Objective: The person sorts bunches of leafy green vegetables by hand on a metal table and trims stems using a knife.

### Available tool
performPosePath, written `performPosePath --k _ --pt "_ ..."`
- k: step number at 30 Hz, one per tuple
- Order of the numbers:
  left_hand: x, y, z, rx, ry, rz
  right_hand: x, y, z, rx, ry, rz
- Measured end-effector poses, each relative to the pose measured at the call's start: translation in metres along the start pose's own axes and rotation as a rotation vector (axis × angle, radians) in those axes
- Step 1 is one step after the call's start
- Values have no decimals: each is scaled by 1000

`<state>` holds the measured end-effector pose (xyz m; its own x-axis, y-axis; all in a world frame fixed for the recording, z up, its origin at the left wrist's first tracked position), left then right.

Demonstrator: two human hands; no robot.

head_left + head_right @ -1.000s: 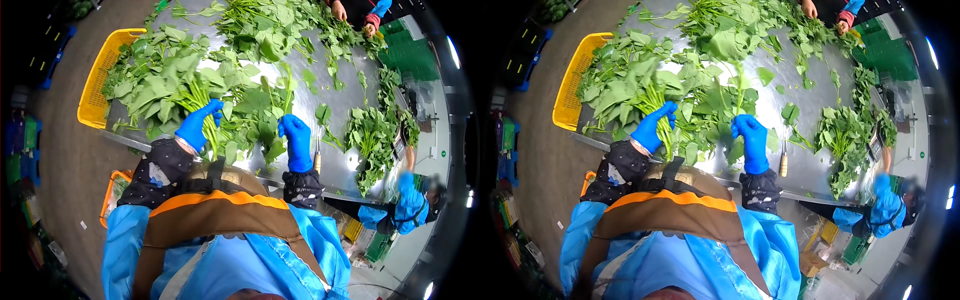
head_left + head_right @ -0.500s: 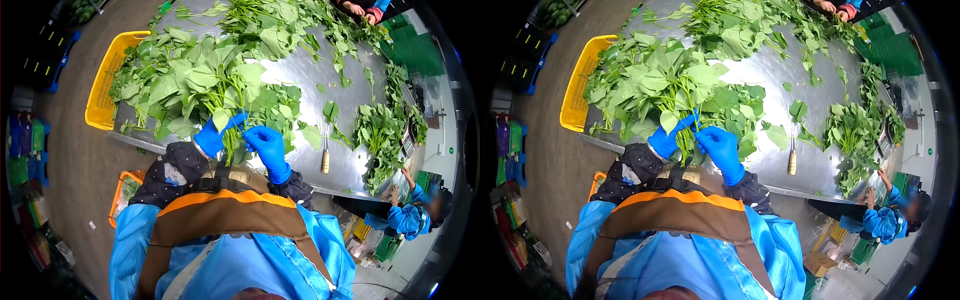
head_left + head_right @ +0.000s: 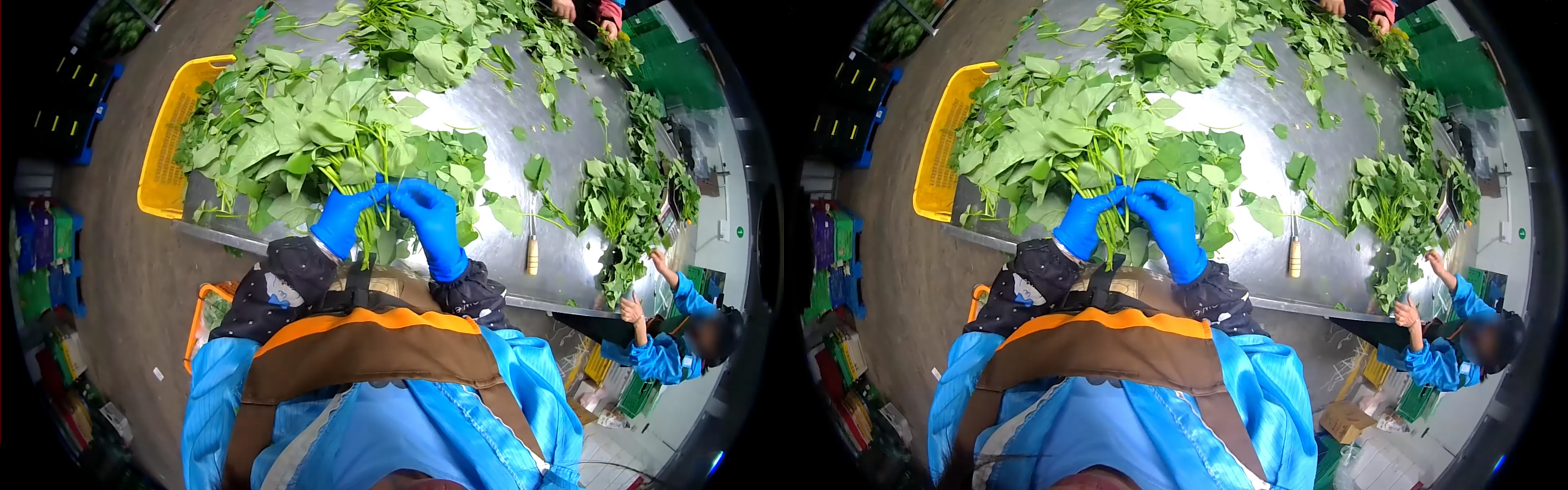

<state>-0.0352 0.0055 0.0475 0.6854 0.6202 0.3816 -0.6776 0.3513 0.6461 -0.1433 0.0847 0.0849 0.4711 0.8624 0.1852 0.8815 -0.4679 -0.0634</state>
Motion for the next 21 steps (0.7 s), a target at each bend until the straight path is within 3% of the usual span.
performPosePath --k 2,5,6,8,10,13,16,19,21 --pt "-4 -7 2 79 7 83 11 4 -8 41 -138 -146" --pt "-6 -12 3 68 42 137 13 -16 -30 -517 -48 115" --pt "-4 -13 2 45 56 148 8 -21 -36 -529 -37 156" --pt "-5 -10 0 18 143 122 1 -10 -28 -21 -104 43" --pt "-4 -10 -4 104 42 105 4 11 -30 563 -213 24" --pt "-7 -20 -9 145 -43 150 8 27 -11 773 -363 38" --pt "-3 -22 -10 189 -117 189 9 31 -10 804 -347 30" --pt "-5 -26 -14 192 -87 101 9 33 -23 839 -448 50" --pt "-6 -30 -13 226 -127 151 9 36 -17 888 -449 -98"
Point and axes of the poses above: each hand's wrist, its own x-axis away from the middle knuckle, its own y-axis out of the palm, z = x × y, the point moved 5 cm from there along -x, towards the middle knuckle, and after that the axes turned 9 degrees about x, right-handed, at the moved point
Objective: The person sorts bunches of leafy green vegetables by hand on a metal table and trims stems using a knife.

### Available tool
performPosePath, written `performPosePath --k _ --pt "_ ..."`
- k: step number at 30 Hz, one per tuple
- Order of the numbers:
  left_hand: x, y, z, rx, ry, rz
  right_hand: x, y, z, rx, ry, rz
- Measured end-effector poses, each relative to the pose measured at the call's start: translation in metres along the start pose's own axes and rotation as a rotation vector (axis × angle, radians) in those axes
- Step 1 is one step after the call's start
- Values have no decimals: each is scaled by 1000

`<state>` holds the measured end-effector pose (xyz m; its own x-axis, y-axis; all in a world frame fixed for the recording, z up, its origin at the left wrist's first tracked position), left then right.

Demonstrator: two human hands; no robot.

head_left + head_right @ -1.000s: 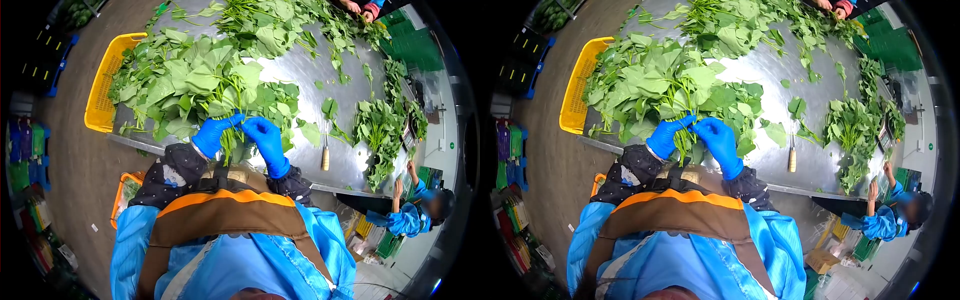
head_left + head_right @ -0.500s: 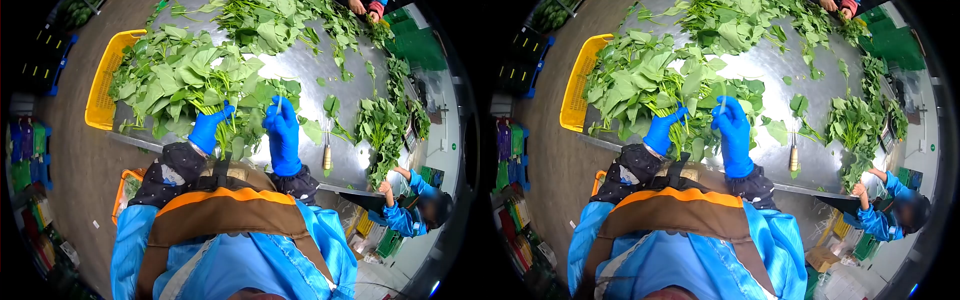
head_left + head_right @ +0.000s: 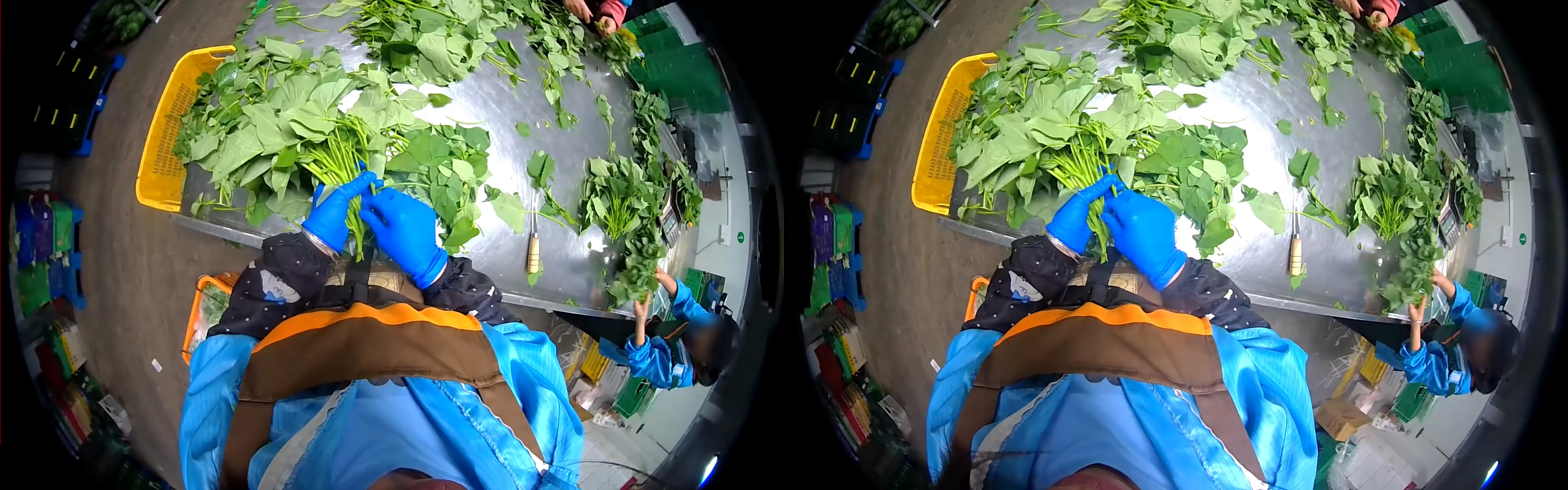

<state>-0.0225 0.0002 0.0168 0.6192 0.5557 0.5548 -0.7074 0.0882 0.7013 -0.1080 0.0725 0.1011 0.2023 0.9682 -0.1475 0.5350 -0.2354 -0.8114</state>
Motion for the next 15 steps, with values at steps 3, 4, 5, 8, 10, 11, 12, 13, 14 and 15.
performPosePath --k 3,4,5,8,10,11,12,13,14,15 --pt "3 0 26 -52 161 84 7 9 6 -515 -10 -426" --pt "2 -6 37 22 179 76 8 7 5 -775 0 -608" --pt "0 -16 44 96 111 102 -8 -4 15 -621 29 -542" --pt "1 -22 55 228 194 29 -64 -14 74 -336 267 -49" --pt "7 -17 56 284 135 -31 -85 1 80 188 209 -32" --pt "10 -13 58 289 120 -84 -90 18 85 438 172 -71" --pt "13 -9 59 294 105 -136 -95 35 96 689 135 -108" --pt "15 -13 63 219 143 -97 -98 44 106 752 171 -154" --pt "18 -13 70 243 161 -146 -99 48 117 644 187 -169" --pt "21 -17 80 241 237 -94 -100 35 115 536 201 -190"
Point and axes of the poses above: each hand's wrist, its own x-axis away from the middle knuckle, its own y-axis out of the palm, z = x × y, the point moved 5 cm from there along -x, towards the middle knuckle, and after that the axes turned 9 degrees about x, right-handed, at the moved point
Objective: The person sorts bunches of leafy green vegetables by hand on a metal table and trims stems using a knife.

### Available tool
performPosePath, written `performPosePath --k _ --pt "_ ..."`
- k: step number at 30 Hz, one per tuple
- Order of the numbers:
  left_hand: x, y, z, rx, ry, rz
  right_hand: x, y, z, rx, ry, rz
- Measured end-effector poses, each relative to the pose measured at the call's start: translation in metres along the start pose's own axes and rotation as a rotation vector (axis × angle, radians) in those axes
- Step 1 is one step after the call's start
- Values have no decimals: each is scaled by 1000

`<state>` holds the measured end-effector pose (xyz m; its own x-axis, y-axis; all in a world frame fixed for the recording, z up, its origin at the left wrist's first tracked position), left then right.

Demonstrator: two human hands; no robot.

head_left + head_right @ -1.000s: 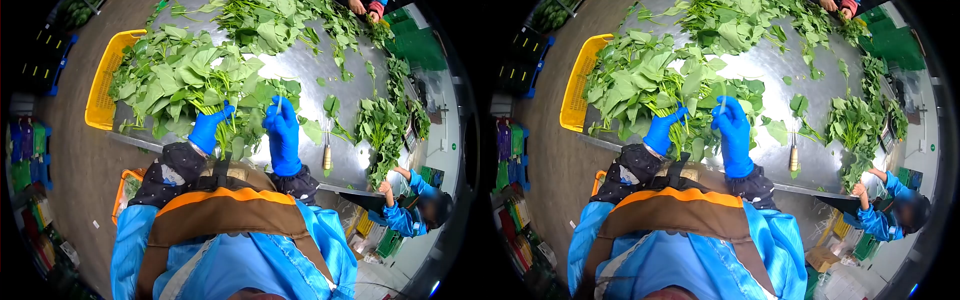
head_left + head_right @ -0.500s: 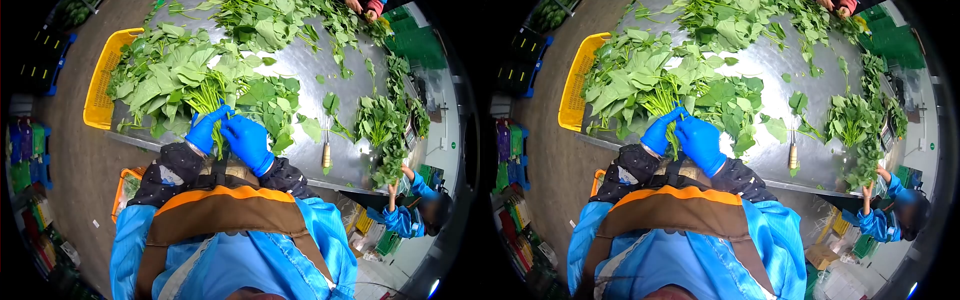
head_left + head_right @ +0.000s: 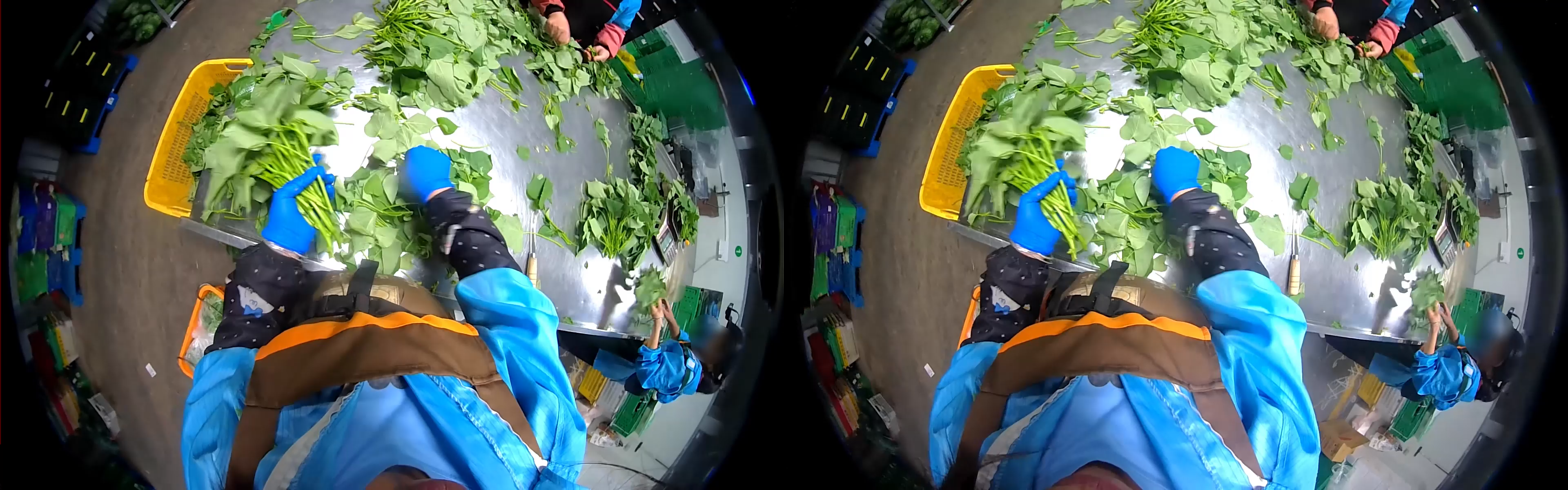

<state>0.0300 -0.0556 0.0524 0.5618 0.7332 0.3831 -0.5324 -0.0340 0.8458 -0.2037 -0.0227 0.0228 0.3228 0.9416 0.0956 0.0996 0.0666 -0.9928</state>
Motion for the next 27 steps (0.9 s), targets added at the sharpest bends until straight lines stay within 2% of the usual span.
performPosePath --k 1,2,5,7,8,11,12,13,16,17,19,23,25,26,27 --pt "4 0 9 -8 79 48 2 -16 4 -104 -6 -39" --pt "10 14 19 -21 118 -5 6 -46 6 -366 86 -206" --pt "11 18 35 -74 191 -19 7 -76 54 -1132 97 20" --pt "7 12 31 -39 142 -50 10 -78 64 -897 88 -37" --pt "3 12 26 -23 110 -67 16 -83 77 -1120 138 11" --pt "9 33 14 -50 72 -84 33 -145 82 -1241 94 216" --pt "8 35 11 -81 80 -46 32 -146 82 -1090 97 141" --pt "5 42 10 -137 85 -38 31 -145 86 -1109 103 122" --pt "9 62 3 -181 85 -9 36 -165 83 -971 125 161" --pt "13 76 1 -214 115 -55 35 -167 74 -904 113 179" --pt "15 91 -9 -416 104 -54 35 -169 55 -481 154 232" --pt "14 109 -43 -619 113 -42 32 -180 5 -286 118 258" --pt "3 103 -60 -644 205 -135 26 -174 -16 -371 91 228" --pt "-4 101 -64 -721 407 -130 25 -167 -26 -345 79 281" --pt "1 97 -69 -555 51 -74 27 -167 -34 -319 92 266"
Point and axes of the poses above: each hand's wrist, its own x-axis away from the middle knuckle, its own y-axis out of the palm, z = x × y, the point moved 5 cm from there along -x, towards the middle knuckle, and after that the axes turned 9 degrees about x, right-handed, at the moved point
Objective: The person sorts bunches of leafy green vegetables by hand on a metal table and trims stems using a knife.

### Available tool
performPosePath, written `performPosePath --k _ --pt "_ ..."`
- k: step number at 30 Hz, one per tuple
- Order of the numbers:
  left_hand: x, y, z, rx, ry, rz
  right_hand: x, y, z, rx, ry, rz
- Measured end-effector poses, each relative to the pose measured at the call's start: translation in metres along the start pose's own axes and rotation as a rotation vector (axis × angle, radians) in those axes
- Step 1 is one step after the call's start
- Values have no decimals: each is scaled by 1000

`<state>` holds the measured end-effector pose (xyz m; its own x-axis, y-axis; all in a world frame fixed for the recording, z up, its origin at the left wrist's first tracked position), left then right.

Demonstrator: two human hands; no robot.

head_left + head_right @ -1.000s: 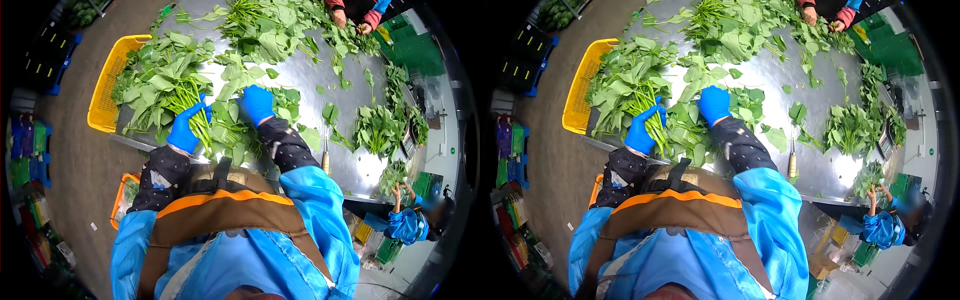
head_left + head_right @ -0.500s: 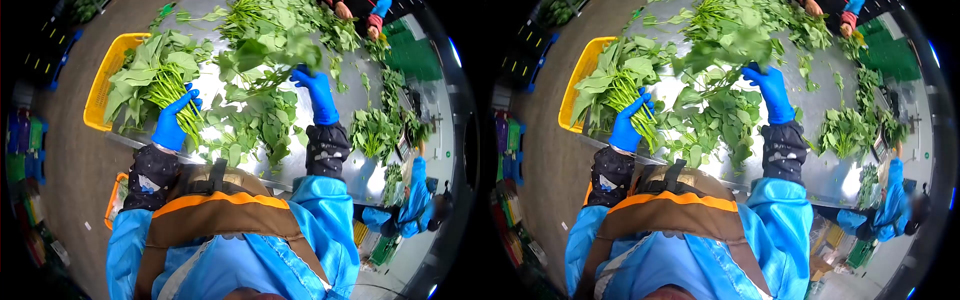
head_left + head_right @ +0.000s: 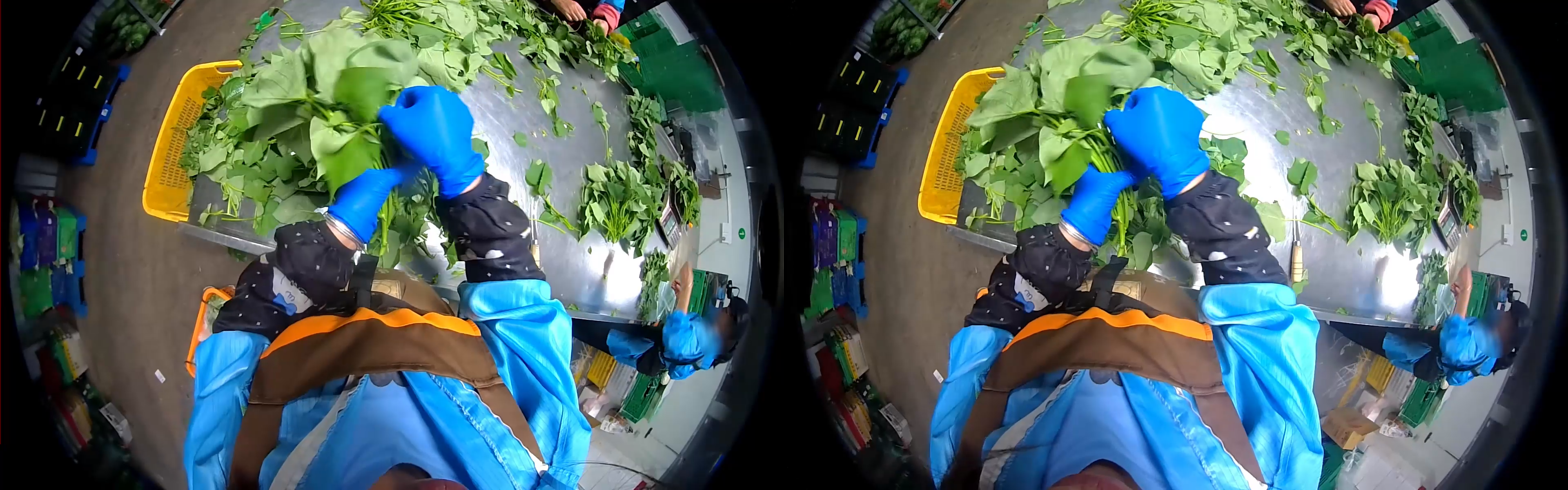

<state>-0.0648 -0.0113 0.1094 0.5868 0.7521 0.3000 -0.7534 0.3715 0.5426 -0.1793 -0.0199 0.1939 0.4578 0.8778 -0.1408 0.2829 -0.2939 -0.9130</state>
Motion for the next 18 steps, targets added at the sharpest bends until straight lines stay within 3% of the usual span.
performPosePath --k 2,3,4,5,6,8,11,12,18 --pt "-8 -12 -2 167 -28 -15 1 6 8 -207 -13 119" --pt "-9 -19 0 169 -130 16 3 9 20 -425 35 100" --pt "-11 -24 1 164 -81 -16 8 7 35 -644 84 79" --pt "-7 -29 -1 220 -190 -16 19 0 50 -636 147 48" --pt "0 -32 0 277 -298 -16 32 1 69 -585 209 -51" --pt "-2 -44 -10 346 -320 -39 56 40 100 -533 314 -353" --pt "1 -48 -22 320 -320 -60 92 87 76 -759 232 -651" --pt "2 -46 -21 313 -299 -66 102 64 49 -1003 228 -513" --pt "-4 -52 -28 64 -65 -22 96 102 54 -1242 358 -380"
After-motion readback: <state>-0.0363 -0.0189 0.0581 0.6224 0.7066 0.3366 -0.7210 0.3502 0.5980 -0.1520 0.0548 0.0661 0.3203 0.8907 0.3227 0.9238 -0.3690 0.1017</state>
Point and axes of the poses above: each hand's wrist, its own x-axis away from the middle knuckle, its own y-axis out of the palm, z = x × y, the point moved 5 cm from there along -x, towards the middle knuckle, and after that the axes turned 9 degrees about x, right-handed, at the moved point
